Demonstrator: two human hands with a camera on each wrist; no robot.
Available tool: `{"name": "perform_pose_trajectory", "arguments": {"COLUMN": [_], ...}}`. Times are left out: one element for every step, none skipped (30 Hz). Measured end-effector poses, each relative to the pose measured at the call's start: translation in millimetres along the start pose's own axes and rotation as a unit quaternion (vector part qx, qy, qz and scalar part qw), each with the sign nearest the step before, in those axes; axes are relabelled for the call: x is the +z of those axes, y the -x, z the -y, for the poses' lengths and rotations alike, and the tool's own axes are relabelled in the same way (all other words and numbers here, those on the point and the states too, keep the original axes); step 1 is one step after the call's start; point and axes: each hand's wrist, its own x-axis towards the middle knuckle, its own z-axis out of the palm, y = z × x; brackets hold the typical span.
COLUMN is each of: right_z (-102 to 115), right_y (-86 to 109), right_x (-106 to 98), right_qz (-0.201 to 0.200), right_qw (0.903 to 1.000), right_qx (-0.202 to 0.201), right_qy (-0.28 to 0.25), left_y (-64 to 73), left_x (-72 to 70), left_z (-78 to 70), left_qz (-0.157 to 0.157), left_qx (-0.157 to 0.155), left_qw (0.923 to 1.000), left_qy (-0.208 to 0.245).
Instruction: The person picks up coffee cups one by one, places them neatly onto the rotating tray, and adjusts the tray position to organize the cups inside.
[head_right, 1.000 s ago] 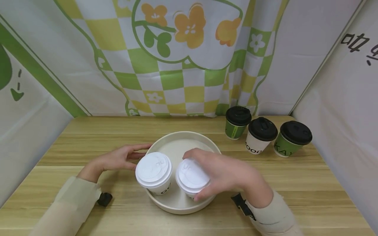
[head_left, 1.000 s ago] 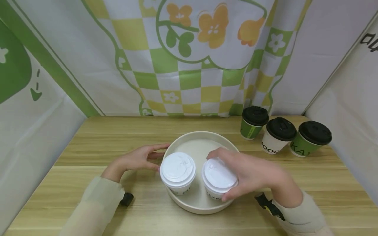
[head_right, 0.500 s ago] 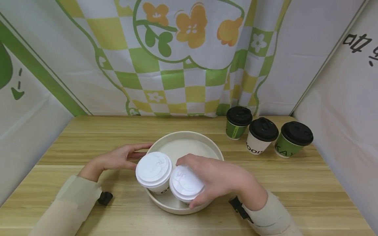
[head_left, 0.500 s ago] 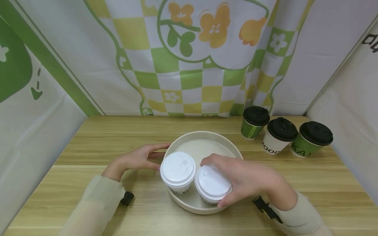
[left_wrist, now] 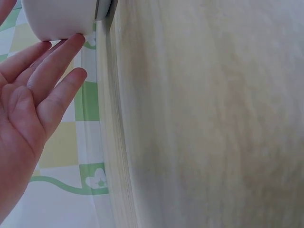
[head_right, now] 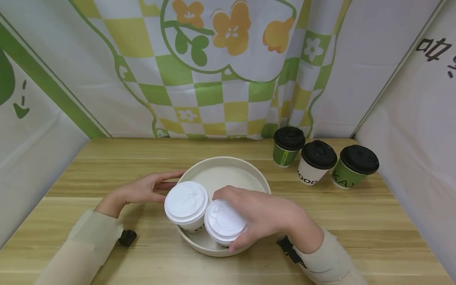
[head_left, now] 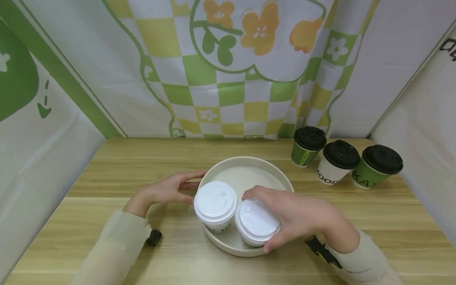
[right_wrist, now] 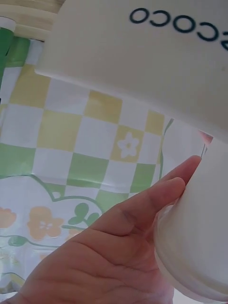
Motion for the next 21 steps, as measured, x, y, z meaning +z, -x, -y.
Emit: {"name": "perform_pose_trajectory", "arguments": {"right_z": [-0.1, -0.2, -0.4, -0.7, -0.9, -1.4, -1.8, -2.4, -2.9, -3.2, -3.3, -3.2, -3.5, -3.2, -2.6, -1.6, -1.4, -1.3, -1.0, -0.3, 0.2], "right_y": [0.5, 1.0, 1.4, 1.8, 2.1, 2.5, 3.0, 3.4, 3.8, 4.1, 4.3, 4.6, 5.2, 5.9, 6.8, 7.9, 9.3, 10.8, 12.3, 13.7, 15.1], "right_x": [-0.3, -0.6, -0.6, -0.4, -0.1, 0.3, 0.7, 1.1, 1.3, 1.4, 1.1, 0.6, 0.2, -0.8, -1.8, -3.0, -4.2, -5.3, -6.4, -7.8, -9.0], "right_qz": [0.001, 0.001, 0.002, 0.002, 0.002, 0.001, 0.000, -0.001, -0.003, -0.004, -0.006, -0.008, -0.012, -0.016, -0.022, -0.027, -0.034, -0.038, -0.043, -0.047, -0.051], "right_qw": [1.0000, 1.0000, 1.0000, 1.0000, 0.9999, 1.0000, 0.9999, 0.9999, 0.9998, 0.9998, 0.9997, 0.9997, 0.9995, 0.9994, 0.9993, 0.9991, 0.9986, 0.9980, 0.9973, 0.9967, 0.9956], "right_qx": [0.003, 0.007, 0.010, 0.010, 0.010, 0.008, 0.005, 0.001, -0.004, -0.006, -0.008, -0.010, -0.012, -0.011, -0.008, -0.005, -0.004, -0.001, 0.002, 0.007, 0.008], "right_qy": [0.000, 0.000, -0.001, 0.001, 0.003, 0.005, 0.009, 0.013, 0.018, 0.020, 0.021, 0.022, 0.026, 0.027, 0.029, 0.031, 0.040, 0.050, 0.060, 0.066, 0.077], "left_y": [-0.2, -0.5, -0.6, -0.8, -0.9, -0.7, -0.8, -0.8, -0.8, -0.7, -0.6, -0.4, -0.2, -0.1, 0.1, 0.2, 0.3, 0.4, 0.5, 0.7, 1.0], "left_x": [0.0, 0.1, 0.2, 0.3, 0.4, 0.5, 0.6, 0.7, 0.8, 0.9, 1.0, 1.0, 1.0, 1.1, 1.2, 1.2, 1.3, 1.4, 1.6, 1.8, 2.1], "left_z": [0.4, 0.8, 1.3, 1.8, 2.2, 2.4, 2.4, 2.3, 2.2, 2.0, 1.8, 1.8, 1.8, 1.9, 2.0, 2.1, 2.4, 2.6, 2.5, 2.5, 2.6], "left_qz": [0.001, 0.001, 0.002, 0.003, 0.003, 0.003, 0.003, 0.003, 0.003, 0.002, 0.002, 0.002, 0.001, 0.001, 0.001, 0.001, 0.002, 0.001, 0.001, 0.001, 0.000], "left_qx": [0.002, 0.004, 0.006, 0.008, 0.009, 0.009, 0.009, 0.009, 0.008, 0.008, 0.008, 0.007, 0.007, 0.008, 0.008, 0.008, 0.008, 0.008, 0.008, 0.007, 0.006], "left_qw": [1.0000, 1.0000, 1.0000, 1.0000, 1.0000, 1.0000, 1.0000, 1.0000, 1.0000, 1.0000, 1.0000, 1.0000, 1.0000, 1.0000, 1.0000, 1.0000, 1.0000, 1.0000, 1.0000, 1.0000, 1.0000], "left_qy": [0.000, 0.001, 0.001, 0.002, 0.002, 0.002, 0.003, 0.003, 0.004, 0.004, 0.004, 0.003, 0.003, 0.002, 0.002, 0.001, 0.000, -0.001, 0.000, -0.001, -0.002]}}
